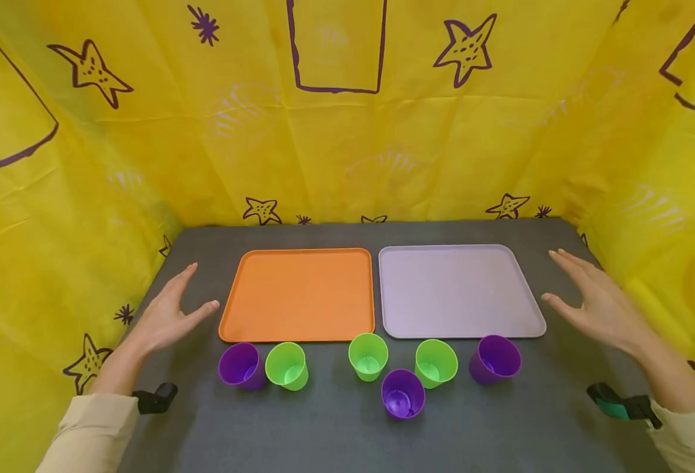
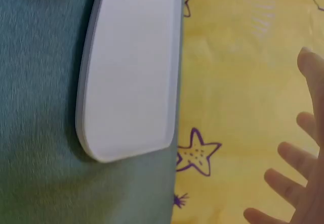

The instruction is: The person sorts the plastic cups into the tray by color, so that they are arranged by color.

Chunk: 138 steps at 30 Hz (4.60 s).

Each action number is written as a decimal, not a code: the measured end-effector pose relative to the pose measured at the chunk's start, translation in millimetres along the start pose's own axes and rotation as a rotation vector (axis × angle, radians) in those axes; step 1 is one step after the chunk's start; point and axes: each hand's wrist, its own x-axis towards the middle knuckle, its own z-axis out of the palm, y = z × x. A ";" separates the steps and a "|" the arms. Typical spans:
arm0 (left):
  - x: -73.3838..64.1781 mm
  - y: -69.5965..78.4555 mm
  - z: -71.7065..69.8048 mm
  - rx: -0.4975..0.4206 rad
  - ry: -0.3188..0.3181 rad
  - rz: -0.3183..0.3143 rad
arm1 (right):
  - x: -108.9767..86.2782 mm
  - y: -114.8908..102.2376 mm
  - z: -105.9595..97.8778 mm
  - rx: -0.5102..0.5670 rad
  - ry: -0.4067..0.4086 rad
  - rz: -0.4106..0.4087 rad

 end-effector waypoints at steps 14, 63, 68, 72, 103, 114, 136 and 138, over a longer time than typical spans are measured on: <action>-3.1 -9.4 18.8 -0.163 -0.002 -0.106 | -21.3 -20.8 12.0 0.080 0.067 -0.051; 0.9 -23.1 68.0 -0.270 0.005 -0.186 | -67.7 -82.7 60.5 0.345 0.024 -0.044; 0.2 -25.8 69.3 -0.308 0.001 -0.199 | -64.6 -92.4 58.7 0.362 0.014 -0.046; -0.2 -26.7 69.8 -0.317 0.001 -0.202 | -67.9 -81.8 69.6 0.357 0.002 -0.023; 1.6 -26.0 70.2 -0.351 -0.020 -0.218 | -44.0 -68.9 65.4 0.274 -0.010 -0.001; 0.3 -28.0 69.0 -0.360 -0.026 -0.219 | 2.0 -76.5 57.8 0.240 -0.047 -0.127; 3.2 -28.9 70.4 -0.367 -0.054 -0.222 | 91.7 -124.5 48.2 0.302 -0.230 -0.215; 2.9 -28.8 70.4 -0.369 -0.057 -0.223 | 99.3 -130.1 51.4 0.313 -0.241 -0.233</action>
